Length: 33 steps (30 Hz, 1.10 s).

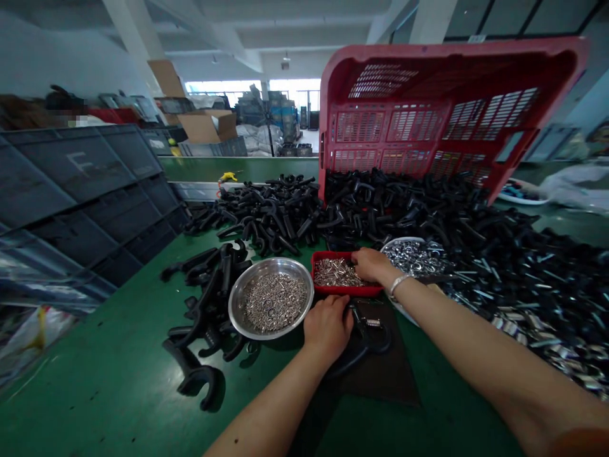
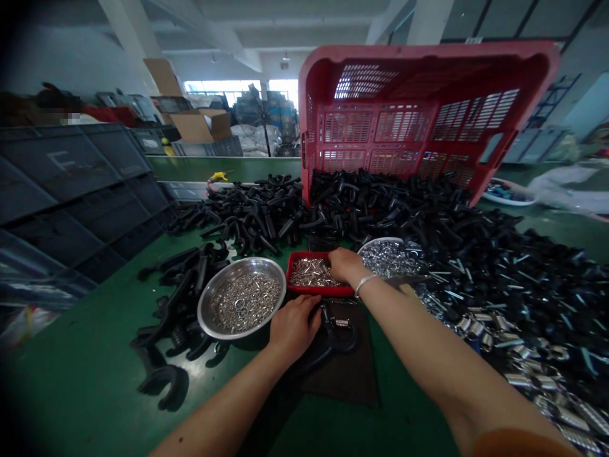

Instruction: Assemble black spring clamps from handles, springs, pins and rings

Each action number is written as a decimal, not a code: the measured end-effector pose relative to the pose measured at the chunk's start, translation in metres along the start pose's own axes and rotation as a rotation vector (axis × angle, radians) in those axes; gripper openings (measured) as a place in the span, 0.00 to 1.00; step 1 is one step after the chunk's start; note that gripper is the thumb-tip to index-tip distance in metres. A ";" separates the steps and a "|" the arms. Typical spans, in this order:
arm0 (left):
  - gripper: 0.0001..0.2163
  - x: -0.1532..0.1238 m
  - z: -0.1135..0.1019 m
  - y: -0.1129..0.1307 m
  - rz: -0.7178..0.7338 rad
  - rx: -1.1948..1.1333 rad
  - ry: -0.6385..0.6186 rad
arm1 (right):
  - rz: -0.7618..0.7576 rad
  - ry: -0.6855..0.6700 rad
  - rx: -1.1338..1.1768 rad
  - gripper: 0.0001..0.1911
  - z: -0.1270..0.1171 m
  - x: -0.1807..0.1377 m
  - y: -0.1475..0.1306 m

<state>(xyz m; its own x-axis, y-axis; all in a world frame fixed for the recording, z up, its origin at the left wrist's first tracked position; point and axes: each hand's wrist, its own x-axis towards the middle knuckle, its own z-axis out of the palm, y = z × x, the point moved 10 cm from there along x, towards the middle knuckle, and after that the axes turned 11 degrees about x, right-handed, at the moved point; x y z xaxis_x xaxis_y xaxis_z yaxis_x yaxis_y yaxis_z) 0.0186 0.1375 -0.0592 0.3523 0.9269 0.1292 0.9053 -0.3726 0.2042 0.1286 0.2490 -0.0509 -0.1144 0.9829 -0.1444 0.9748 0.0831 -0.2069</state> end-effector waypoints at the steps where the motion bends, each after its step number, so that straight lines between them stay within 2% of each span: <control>1: 0.15 0.000 0.000 0.000 0.001 -0.007 0.006 | -0.026 -0.001 0.016 0.12 -0.003 -0.002 0.003; 3: 0.15 0.000 0.000 0.000 0.004 -0.018 0.018 | -0.060 0.029 0.048 0.09 -0.013 -0.006 0.011; 7: 0.15 0.001 0.001 -0.001 0.005 -0.017 0.022 | -0.038 0.156 0.072 0.12 -0.039 -0.014 0.029; 9: 0.15 0.001 0.002 0.000 0.012 -0.019 0.021 | -0.035 0.190 0.085 0.15 -0.045 -0.013 0.024; 11: 0.15 0.001 0.001 0.000 0.017 -0.023 0.025 | -0.051 0.198 0.107 0.17 -0.044 -0.004 0.008; 14: 0.15 0.001 0.001 0.000 0.022 -0.026 0.036 | -0.054 0.157 0.140 0.16 -0.033 0.019 -0.022; 16: 0.15 0.001 0.001 0.000 0.026 -0.027 0.038 | -0.002 0.106 0.154 0.16 -0.026 0.038 -0.034; 20: 0.15 0.001 0.000 0.001 0.045 -0.026 0.037 | 0.124 -0.015 0.209 0.18 -0.018 0.063 -0.039; 23: 0.15 0.001 -0.001 0.001 0.045 -0.024 0.021 | 0.183 -0.104 0.290 0.17 -0.016 0.066 -0.036; 28: 0.15 0.001 0.000 0.001 0.031 -0.029 0.001 | 0.252 -0.188 0.496 0.17 -0.014 0.043 -0.022; 33: 0.14 0.002 0.000 -0.001 0.012 -0.038 0.003 | 0.179 -0.148 0.837 0.13 -0.004 -0.016 -0.003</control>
<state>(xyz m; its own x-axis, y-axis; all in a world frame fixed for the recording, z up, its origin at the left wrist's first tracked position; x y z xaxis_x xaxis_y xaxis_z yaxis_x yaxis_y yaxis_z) 0.0188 0.1396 -0.0592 0.3626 0.9222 0.1343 0.8911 -0.3852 0.2397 0.1286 0.2342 -0.0438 -0.0528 0.9333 -0.3553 0.5259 -0.2764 -0.8043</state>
